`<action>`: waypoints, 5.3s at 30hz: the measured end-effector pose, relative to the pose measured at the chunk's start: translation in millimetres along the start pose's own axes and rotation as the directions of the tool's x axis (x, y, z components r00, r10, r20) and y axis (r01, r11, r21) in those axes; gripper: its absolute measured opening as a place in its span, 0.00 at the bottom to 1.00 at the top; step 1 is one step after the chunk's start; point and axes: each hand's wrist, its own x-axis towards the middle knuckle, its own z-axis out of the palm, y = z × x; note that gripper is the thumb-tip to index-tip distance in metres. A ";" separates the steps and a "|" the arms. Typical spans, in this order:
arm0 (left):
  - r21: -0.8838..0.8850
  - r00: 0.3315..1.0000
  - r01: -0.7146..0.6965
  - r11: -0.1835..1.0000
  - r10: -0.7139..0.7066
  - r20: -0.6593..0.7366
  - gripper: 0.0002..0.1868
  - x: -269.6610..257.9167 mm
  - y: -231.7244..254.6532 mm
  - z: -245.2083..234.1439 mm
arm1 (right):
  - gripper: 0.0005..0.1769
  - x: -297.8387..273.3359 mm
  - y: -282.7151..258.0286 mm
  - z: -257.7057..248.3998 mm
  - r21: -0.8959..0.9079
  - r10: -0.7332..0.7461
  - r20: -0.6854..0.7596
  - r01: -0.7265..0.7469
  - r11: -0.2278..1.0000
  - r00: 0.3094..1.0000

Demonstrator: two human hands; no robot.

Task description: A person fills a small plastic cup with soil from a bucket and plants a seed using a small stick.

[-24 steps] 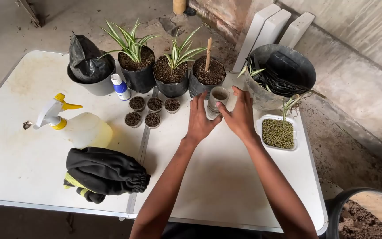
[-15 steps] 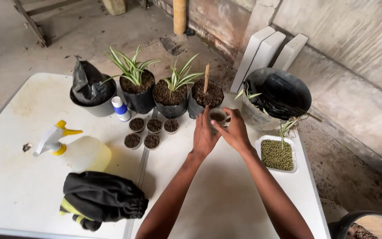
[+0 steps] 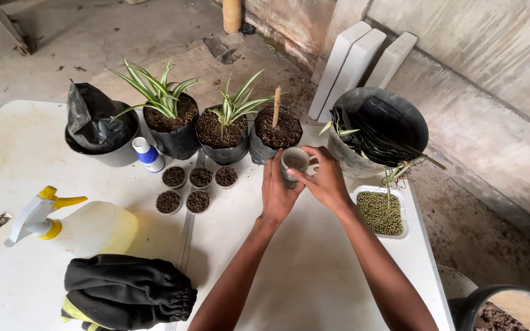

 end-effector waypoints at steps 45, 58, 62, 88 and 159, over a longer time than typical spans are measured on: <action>-0.066 0.970 -0.198 0.978 0.205 0.131 0.41 -56.0 61.3 -52.5 | 0.38 -107.4 -30.9 -26.7 -0.077 -0.112 -0.177 0.099 0.992 0.978; -0.299 0.951 -0.245 0.922 0.289 0.110 0.32 -101.0 80.6 -50.3 | 0.44 -214.9 -0.1 -50.6 0.072 0.011 -0.245 0.007 0.997 0.969; -0.334 0.932 -0.263 0.905 0.327 0.153 0.29 -99.8 97.9 -48.5 | 0.29 -254.5 22.5 -75.9 0.155 0.152 -0.418 -0.095 0.983 0.896; -0.601 0.605 -0.001 0.799 0.479 0.636 0.35 -230.3 195.6 175.8 | 0.22 -479.0 193.8 -237.2 -0.153 0.691 -0.678 -0.968 0.200 0.250; -0.564 0.462 -0.031 0.825 0.512 0.724 0.35 -291.3 221.8 269.4 | 0.11 -485.5 344.4 -271.2 -0.795 0.703 -0.402 -0.604 0.049 0.586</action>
